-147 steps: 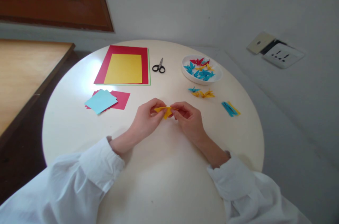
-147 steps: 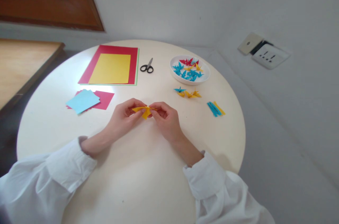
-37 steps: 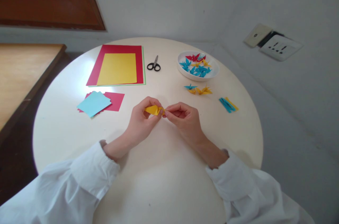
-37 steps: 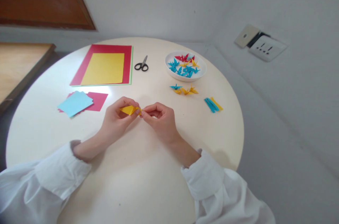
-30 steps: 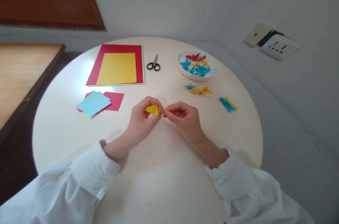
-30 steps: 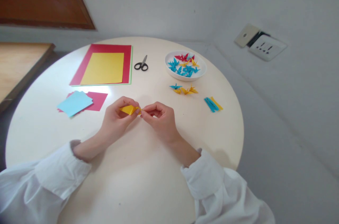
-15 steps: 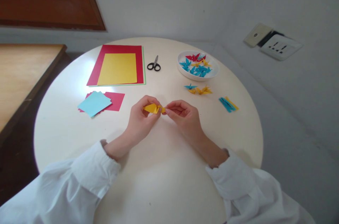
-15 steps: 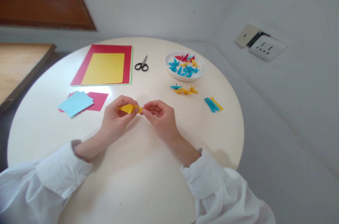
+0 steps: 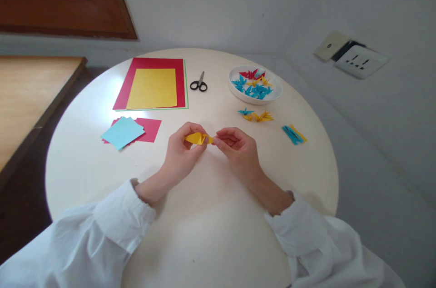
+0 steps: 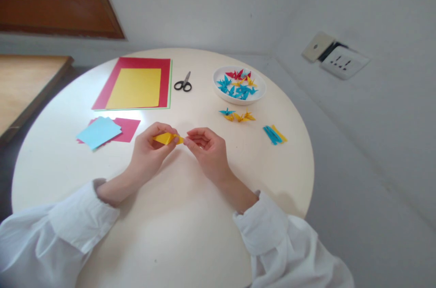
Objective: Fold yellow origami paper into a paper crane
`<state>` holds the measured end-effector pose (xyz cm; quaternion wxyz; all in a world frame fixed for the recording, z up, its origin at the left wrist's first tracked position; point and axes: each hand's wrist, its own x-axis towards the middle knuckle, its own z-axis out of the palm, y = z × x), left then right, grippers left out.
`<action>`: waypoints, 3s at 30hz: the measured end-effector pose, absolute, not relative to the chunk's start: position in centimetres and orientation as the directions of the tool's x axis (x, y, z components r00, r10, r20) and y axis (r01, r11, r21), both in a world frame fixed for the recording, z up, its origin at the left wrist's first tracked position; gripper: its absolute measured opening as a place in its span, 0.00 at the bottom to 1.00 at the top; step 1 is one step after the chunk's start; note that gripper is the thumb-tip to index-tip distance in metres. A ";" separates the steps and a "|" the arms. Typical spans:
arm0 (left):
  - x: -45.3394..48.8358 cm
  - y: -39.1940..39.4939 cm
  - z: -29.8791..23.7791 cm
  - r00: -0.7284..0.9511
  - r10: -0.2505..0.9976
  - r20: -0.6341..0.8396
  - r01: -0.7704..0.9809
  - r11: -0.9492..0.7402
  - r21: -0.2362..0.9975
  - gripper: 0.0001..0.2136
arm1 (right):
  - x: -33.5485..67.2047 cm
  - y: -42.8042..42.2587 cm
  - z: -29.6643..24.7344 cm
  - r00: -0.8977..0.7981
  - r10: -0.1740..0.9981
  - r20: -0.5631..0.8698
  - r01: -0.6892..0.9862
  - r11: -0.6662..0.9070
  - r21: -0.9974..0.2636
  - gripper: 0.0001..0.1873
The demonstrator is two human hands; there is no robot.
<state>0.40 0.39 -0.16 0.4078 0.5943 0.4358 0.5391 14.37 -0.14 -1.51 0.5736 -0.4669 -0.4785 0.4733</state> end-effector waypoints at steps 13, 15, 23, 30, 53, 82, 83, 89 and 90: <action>0.5 0.3 -0.2 0.040 0.963 0.266 0.052 -0.268 0.962 0.05 | 14.4 -0.2 -1.5 0.083 0.972 0.218 -0.038 0.221 -0.974 0.06; 0.5 0.3 -0.4 0.046 0.961 0.272 0.050 -0.275 0.960 0.05 | 14.4 -0.2 -1.6 0.085 0.967 0.240 0.002 0.241 -0.971 0.06; 0.4 0.5 -1.2 0.097 0.953 0.289 0.066 -0.296 0.953 0.05 | 14.4 -0.3 -1.6 0.068 0.961 0.269 0.075 0.264 -0.962 0.05; 0.0 0.5 -1.0 0.056 0.867 0.496 0.393 -0.475 0.787 0.07 | 14.8 -0.1 -1.3 0.115 0.944 0.310 0.129 0.296 -0.947 0.05; 0.1 0.4 -1.1 0.072 0.943 0.325 0.382 -0.327 0.864 0.02 | 14.6 -0.5 -1.0 -0.033 0.823 0.567 0.509 0.503 -0.699 0.04; 0.8 0.2 -0.7 0.059 0.995 -0.086 -0.215 0.097 0.972 0.10 | 15.3 0.0 -1.6 -0.209 0.671 0.712 0.626 0.651 -0.429 0.12; 0.8 0.2 -0.7 0.061 0.995 -0.084 -0.219 0.095 0.971 0.10 | 15.3 0.0 -1.7 -0.210 0.672 0.710 0.639 0.644 -0.420 0.12; 0.9 0.2 -0.6 0.076 0.995 -0.072 -0.229 0.088 0.970 0.11 | 15.3 0.0 -1.8 -0.210 0.657 0.724 0.704 0.615 -0.354 0.12; 0.9 0.2 -0.6 0.076 0.994 -0.072 -0.231 0.088 0.969 0.11 | 15.3 0.0 -1.8 -0.215 0.653 0.726 0.708 0.617 -0.345 0.12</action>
